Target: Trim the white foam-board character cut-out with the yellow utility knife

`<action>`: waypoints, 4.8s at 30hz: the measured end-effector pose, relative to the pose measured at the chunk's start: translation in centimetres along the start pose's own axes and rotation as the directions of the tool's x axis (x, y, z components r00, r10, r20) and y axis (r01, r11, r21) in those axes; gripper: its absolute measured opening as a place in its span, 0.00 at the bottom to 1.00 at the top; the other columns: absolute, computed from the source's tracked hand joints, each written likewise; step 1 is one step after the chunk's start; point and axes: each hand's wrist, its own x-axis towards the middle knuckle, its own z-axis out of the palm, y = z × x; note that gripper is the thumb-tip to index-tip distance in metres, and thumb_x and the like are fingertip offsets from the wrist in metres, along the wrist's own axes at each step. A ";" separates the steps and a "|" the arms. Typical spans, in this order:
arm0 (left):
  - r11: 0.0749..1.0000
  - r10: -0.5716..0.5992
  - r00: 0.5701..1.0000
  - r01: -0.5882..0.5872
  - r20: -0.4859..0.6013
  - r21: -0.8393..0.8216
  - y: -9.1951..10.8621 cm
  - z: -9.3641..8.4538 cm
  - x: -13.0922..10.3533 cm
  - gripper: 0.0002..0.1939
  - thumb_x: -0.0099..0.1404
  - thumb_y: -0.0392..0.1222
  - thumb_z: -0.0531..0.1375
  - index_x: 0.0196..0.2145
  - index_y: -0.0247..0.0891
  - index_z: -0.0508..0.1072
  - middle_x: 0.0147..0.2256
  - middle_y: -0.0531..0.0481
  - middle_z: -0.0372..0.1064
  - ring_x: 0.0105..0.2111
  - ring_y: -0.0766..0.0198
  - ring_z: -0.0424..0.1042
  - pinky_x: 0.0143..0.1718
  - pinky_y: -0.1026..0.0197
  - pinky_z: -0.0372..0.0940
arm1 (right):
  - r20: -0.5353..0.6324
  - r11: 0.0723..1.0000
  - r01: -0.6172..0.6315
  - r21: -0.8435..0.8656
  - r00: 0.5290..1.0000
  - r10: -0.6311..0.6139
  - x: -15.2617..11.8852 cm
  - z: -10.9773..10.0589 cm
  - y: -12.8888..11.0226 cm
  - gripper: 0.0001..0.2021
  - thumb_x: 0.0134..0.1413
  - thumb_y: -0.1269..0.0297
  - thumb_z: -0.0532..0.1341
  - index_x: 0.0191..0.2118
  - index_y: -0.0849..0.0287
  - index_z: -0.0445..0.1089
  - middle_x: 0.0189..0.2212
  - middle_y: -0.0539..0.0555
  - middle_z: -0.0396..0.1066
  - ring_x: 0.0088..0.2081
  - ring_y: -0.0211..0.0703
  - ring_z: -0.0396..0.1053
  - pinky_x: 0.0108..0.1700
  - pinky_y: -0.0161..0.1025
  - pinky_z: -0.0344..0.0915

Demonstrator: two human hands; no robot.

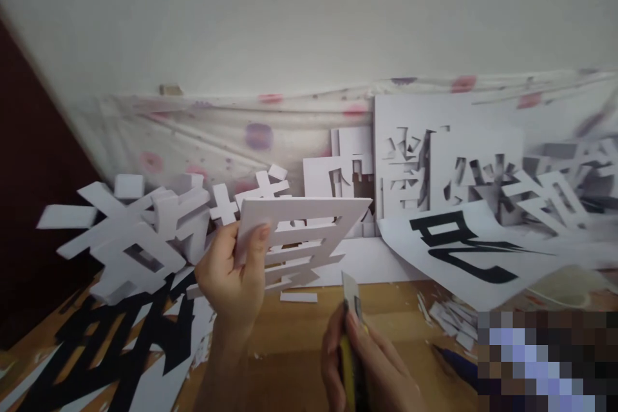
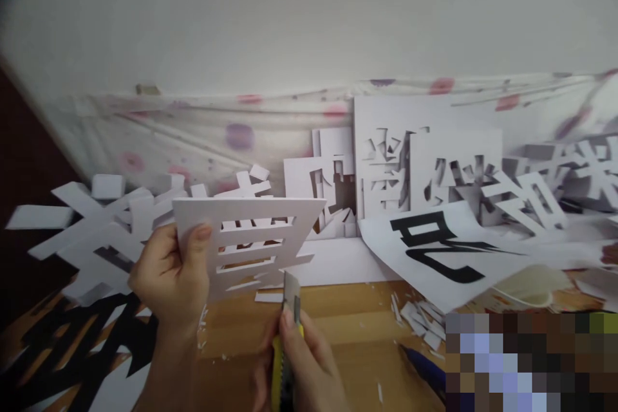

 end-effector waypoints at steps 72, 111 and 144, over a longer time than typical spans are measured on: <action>0.773 0.632 0.729 -0.565 0.263 -0.289 0.3 4.3 -3.2 0.07 0.65 0.39 0.62 0.30 0.37 0.70 0.20 0.59 0.67 0.19 0.75 0.63 0.19 0.67 0.50 | 0.010 0.995 -0.010 0.104 1.000 0.009 0.5 -1.5 -4.1 0.12 0.60 0.55 0.60 0.33 0.57 0.63 0.22 0.41 0.62 0.13 0.26 0.54 0.11 0.27 0.62; 0.826 0.558 0.752 -0.464 0.350 -0.319 0.8 4.1 -3.3 0.12 0.66 0.41 0.61 0.25 0.38 0.68 0.17 0.59 0.59 0.17 0.74 0.55 0.19 0.67 0.49 | 0.015 0.994 0.006 0.113 1.000 -0.007 0.4 -0.2 -4.1 0.13 0.57 0.54 0.62 0.31 0.57 0.62 0.20 0.40 0.62 0.12 0.26 0.54 0.11 0.26 0.61; 0.556 -0.396 0.711 0.690 0.582 -0.464 -2.5 4.2 0.1 0.18 0.57 0.56 0.68 0.33 0.39 0.74 0.29 0.51 0.74 0.20 0.71 0.66 0.21 0.67 0.63 | -0.438 0.959 0.255 -0.127 0.853 -0.284 0.4 -4.7 -3.5 0.23 0.43 0.54 0.73 0.44 0.54 0.67 0.19 0.41 0.58 0.15 0.28 0.54 0.14 0.27 0.55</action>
